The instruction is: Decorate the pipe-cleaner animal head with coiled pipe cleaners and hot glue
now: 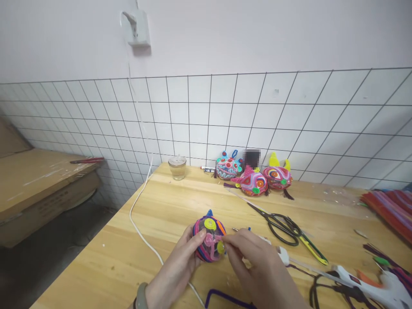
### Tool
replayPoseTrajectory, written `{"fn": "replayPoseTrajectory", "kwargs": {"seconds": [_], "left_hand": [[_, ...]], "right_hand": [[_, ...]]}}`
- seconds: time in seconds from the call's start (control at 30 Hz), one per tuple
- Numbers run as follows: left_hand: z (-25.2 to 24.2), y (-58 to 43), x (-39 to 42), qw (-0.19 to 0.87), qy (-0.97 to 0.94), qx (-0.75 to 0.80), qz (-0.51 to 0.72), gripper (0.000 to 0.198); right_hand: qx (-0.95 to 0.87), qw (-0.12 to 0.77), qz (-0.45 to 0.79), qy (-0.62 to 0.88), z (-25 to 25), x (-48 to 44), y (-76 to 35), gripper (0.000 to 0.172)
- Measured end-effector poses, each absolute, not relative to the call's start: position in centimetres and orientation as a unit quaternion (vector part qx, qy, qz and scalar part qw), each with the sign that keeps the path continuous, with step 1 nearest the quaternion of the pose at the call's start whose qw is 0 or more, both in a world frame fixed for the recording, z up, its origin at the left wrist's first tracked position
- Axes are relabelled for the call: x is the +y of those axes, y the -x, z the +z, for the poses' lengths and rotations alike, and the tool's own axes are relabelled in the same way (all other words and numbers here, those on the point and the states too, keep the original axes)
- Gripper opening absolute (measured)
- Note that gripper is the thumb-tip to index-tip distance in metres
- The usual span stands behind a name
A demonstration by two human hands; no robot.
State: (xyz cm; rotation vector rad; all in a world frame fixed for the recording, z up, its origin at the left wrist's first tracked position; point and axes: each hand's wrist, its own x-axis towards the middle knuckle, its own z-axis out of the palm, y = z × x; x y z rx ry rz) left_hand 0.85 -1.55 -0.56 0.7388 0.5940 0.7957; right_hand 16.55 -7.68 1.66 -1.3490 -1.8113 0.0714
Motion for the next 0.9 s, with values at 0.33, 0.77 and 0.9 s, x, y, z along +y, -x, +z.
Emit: {"fn": "replayPoseTrajectory", "kwargs": {"seconds": [0.33,0.77,0.9], "left_hand": [[-0.67,-1.21,-1.87,0.813,-0.323,0.281,0.396,0.022],[-0.13,-1.21,-2.18,0.811,-0.323,0.293,0.390,0.029],[-0.18,-1.23,-2.12,0.810,-0.317,0.301,0.391,0.028]], "right_hand": [[-0.750,0.399,-0.077,0.521,1.30,-7.62,-15.75,0.020],[-0.764,0.368,-0.084,0.524,1.21,-7.63,-15.75,0.020],[-0.763,0.361,-0.080,0.530,1.12,-7.59,-15.77,0.020]]}}
